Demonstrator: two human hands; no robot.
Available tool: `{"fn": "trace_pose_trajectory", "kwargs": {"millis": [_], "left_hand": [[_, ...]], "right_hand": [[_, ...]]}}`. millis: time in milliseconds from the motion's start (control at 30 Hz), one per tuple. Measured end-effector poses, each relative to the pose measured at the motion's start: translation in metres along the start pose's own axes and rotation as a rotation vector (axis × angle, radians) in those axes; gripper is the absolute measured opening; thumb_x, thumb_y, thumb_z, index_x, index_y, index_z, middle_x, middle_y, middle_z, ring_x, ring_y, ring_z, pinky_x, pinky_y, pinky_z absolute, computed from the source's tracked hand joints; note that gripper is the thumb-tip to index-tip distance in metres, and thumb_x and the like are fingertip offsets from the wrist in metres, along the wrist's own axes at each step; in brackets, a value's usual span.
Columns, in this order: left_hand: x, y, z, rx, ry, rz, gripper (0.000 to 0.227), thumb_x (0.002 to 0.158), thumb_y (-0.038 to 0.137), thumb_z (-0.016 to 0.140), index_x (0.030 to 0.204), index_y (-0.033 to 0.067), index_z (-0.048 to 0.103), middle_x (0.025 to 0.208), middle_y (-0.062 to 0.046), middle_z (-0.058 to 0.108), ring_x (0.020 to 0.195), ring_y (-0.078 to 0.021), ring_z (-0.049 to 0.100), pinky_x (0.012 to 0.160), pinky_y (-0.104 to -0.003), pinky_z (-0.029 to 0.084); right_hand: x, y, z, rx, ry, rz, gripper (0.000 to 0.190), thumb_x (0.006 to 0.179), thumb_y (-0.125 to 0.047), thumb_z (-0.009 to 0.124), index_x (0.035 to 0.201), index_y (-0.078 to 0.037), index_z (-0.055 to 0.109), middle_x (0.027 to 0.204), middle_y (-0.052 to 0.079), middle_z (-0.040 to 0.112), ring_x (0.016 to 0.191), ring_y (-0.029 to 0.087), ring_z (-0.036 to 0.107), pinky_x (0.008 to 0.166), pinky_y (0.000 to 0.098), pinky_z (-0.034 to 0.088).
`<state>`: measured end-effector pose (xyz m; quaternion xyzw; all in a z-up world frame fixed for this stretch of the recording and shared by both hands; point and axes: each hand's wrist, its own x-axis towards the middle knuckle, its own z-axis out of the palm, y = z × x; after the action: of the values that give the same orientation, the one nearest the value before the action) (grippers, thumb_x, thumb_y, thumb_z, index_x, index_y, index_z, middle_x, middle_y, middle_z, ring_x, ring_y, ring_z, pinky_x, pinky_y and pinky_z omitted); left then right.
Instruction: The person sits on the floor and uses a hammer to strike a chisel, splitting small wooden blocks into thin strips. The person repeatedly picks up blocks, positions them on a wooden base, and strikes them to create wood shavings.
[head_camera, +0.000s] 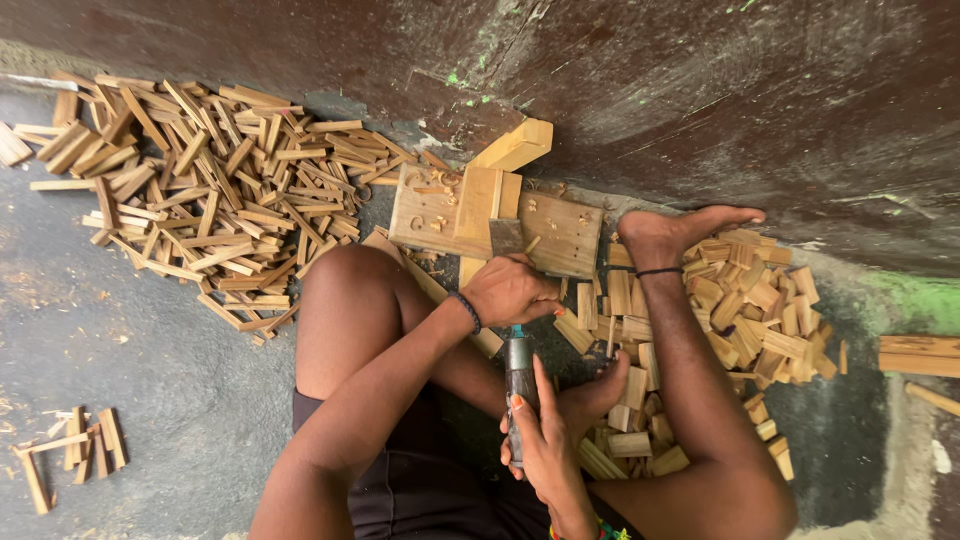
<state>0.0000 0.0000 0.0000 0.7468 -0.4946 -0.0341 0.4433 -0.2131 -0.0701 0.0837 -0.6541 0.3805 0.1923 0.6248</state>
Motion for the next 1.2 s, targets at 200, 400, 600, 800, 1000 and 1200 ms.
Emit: {"fn": "trace_pose_trajectory", "kwargs": {"millis": [200, 400, 600, 800, 1000, 1200], "left_hand": [[-0.001, -0.002, -0.001, -0.024, 0.004, -0.006, 0.028, 0.091, 0.040, 0.071, 0.079, 0.0151, 0.072, 0.067, -0.009, 0.067, 0.069, -0.0329, 0.066, 0.072, -0.043, 0.052], [-0.003, -0.005, 0.000, -0.004, 0.018, 0.022, 0.029, 0.089, 0.040, 0.073, 0.076, 0.0141, 0.069, 0.065, -0.010, 0.065, 0.068, -0.0343, 0.064, 0.073, -0.044, 0.052], [0.005, -0.018, -0.005, -0.006, 0.010, 0.026, 0.035, 0.091, 0.041, 0.073, 0.071, 0.0133, 0.064, 0.066, -0.009, 0.065, 0.071, -0.0343, 0.065, 0.075, -0.045, 0.053], [0.013, -0.031, -0.004, 0.009, 0.004, 0.011, 0.032, 0.088, 0.041, 0.073, 0.072, 0.0140, 0.066, 0.067, -0.009, 0.067, 0.077, -0.0356, 0.067, 0.071, -0.047, 0.053], [0.018, -0.040, -0.004, 0.031, -0.002, 0.023, 0.031, 0.087, 0.040, 0.074, 0.073, 0.0142, 0.067, 0.068, -0.009, 0.067, 0.078, -0.0360, 0.068, 0.072, -0.047, 0.054], [0.043, -0.061, -0.016, 0.111, -0.055, 0.053, 0.031, 0.090, 0.036, 0.073, 0.070, 0.0138, 0.065, 0.072, -0.008, 0.069, 0.077, -0.0356, 0.067, 0.074, -0.046, 0.054]], "right_hand": [[0.005, 0.001, 0.007, -0.041, 0.004, -0.004, 0.073, 0.099, -0.020, 0.050, 0.163, -0.031, 0.016, 0.072, 0.007, 0.057, 0.042, 0.014, 0.053, 0.031, 0.0271, 0.040], [0.007, 0.005, 0.011, -0.015, -0.003, -0.008, 0.075, 0.098, -0.018, 0.049, 0.163, -0.030, 0.014, 0.072, 0.007, 0.057, 0.042, 0.014, 0.053, 0.031, 0.0270, 0.039], [0.020, -0.001, 0.017, -0.035, 0.010, -0.063, 0.075, 0.099, -0.018, 0.050, 0.164, -0.028, 0.015, 0.073, 0.008, 0.057, 0.042, 0.015, 0.054, 0.031, 0.0270, 0.039], [0.031, -0.007, 0.018, -0.033, 0.005, -0.068, 0.075, 0.098, -0.020, 0.050, 0.163, -0.027, 0.015, 0.073, 0.008, 0.058, 0.042, 0.015, 0.056, 0.031, 0.0272, 0.040], [0.039, -0.013, 0.022, -0.047, 0.010, -0.078, 0.074, 0.099, -0.021, 0.050, 0.163, -0.027, 0.015, 0.073, 0.008, 0.057, 0.042, 0.016, 0.056, 0.031, 0.0278, 0.040], [0.068, -0.027, 0.021, -0.044, 0.000, -0.115, 0.073, 0.101, -0.021, 0.049, 0.164, -0.027, 0.013, 0.075, 0.007, 0.058, 0.042, 0.014, 0.053, 0.032, 0.0273, 0.039]]}}
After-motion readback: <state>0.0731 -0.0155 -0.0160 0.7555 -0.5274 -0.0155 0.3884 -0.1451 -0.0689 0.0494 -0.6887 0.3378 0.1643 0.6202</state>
